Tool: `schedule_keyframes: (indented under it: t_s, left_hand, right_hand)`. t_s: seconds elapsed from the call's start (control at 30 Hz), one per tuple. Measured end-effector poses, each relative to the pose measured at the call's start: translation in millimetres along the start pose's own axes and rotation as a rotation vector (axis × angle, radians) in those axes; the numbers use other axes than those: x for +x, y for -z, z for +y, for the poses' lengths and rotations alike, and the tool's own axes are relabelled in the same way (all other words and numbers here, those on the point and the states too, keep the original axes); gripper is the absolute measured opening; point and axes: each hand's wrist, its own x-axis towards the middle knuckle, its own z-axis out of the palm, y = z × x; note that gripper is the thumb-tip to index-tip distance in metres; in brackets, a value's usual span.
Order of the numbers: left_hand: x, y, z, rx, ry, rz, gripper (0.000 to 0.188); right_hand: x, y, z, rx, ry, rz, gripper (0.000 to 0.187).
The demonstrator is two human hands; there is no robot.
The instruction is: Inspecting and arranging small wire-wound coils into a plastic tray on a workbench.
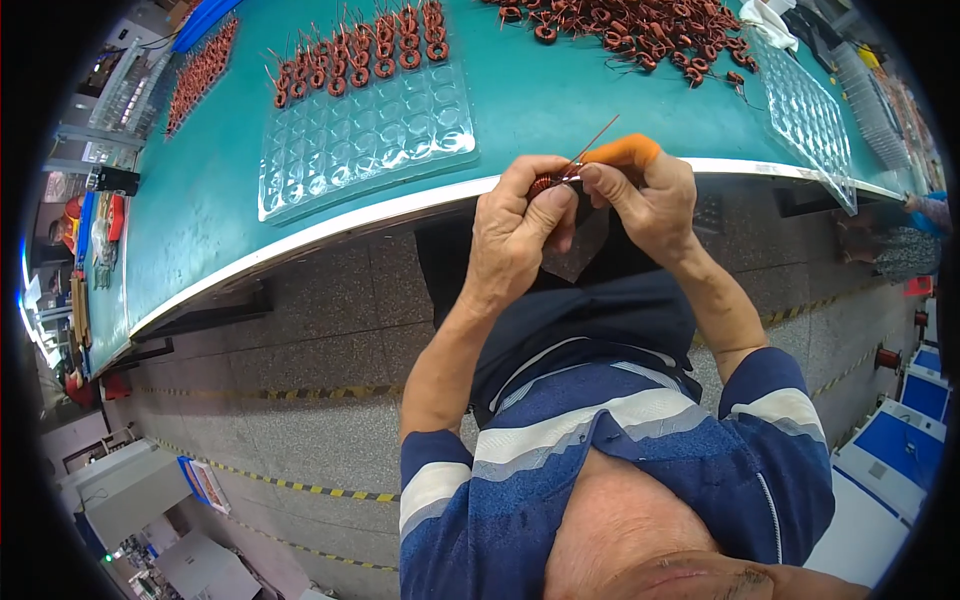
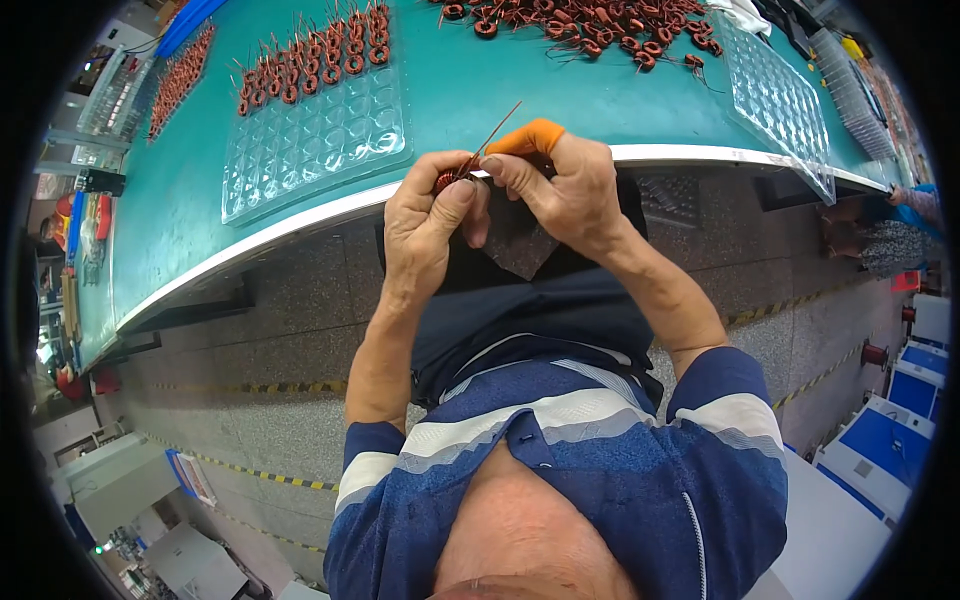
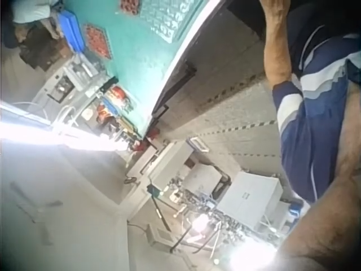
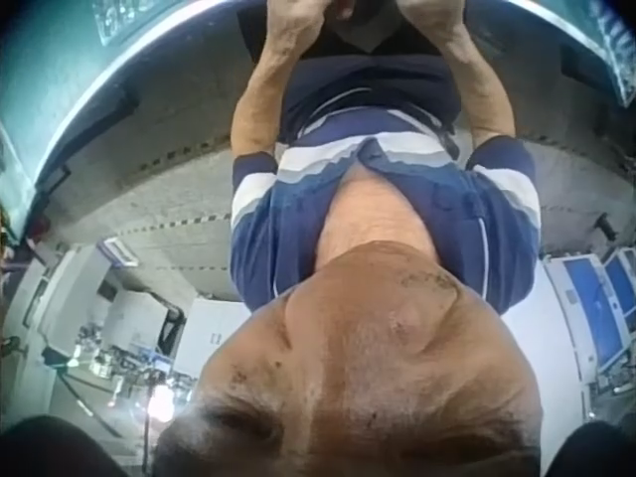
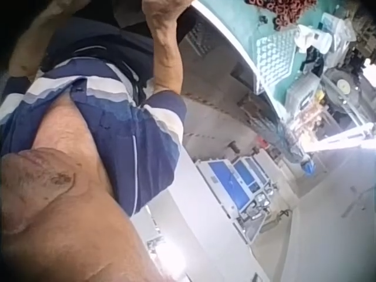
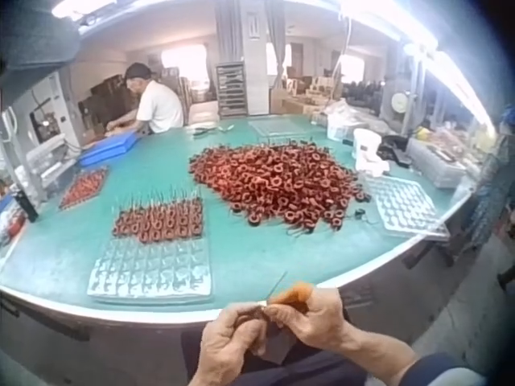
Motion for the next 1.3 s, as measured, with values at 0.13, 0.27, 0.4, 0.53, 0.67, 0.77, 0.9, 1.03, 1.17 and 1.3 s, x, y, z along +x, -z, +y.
schedule_keyframes:
  t_s: [0.13, 0.27, 0.4, 0.53, 0.67, 0.77, 0.9, 1.03, 1.17, 1.3]
  left_hand:
    - [-7, -11, -2, -0.039, -0.013, 0.077, 0.025]
    - [-7, -9, -5, 0.195, 0.005, 0.086, 0.019]
    - [-3, -9, -11, 0.464, -0.06, 0.11, 0.016]
    - [2, -9, -12, 0.393, -0.024, 0.138, 0.017]
    - [5, -3, -7, 0.239, 0.101, 0.168, 0.017]
    - [9, -1, -8, 0.375, 0.057, 0.147, 0.015]
    - [15, 1, -10, 0.702, -0.226, 0.068, 0.02]
    - [12, 17, 3, 0.672, -0.162, -0.109, 0.026]
    - [15, 27, 14, 0.87, -0.365, -0.284, 0.029]
    - [15, 26, 15, 1.063, -0.429, -0.295, 0.029]
  right_hand:
    - [-7, -9, 1, 0.215, -0.088, 0.096, 0.021]
    - [-6, -7, 7, 0.415, -0.262, 0.056, 0.023]
    - [-6, -5, 12, 0.234, -0.162, 0.081, 0.022]
    - [1, -7, 18, 0.104, -0.118, 0.105, 0.025]
    - [1, -9, 21, 0.11, -0.098, 0.312, 0.029]
    - [-9, -9, 18, 0.132, -0.173, 0.138, 0.022]
    - [-9, -9, 16, 0.207, -0.326, 0.0, 0.023]
    - [1, 1, 14, 0.378, -0.488, -0.121, 0.027]
    - [6, 6, 12, 0.463, -0.52, -0.208, 0.027]
    - [3, -1, 5, 0.199, -0.423, -0.146, 0.027]
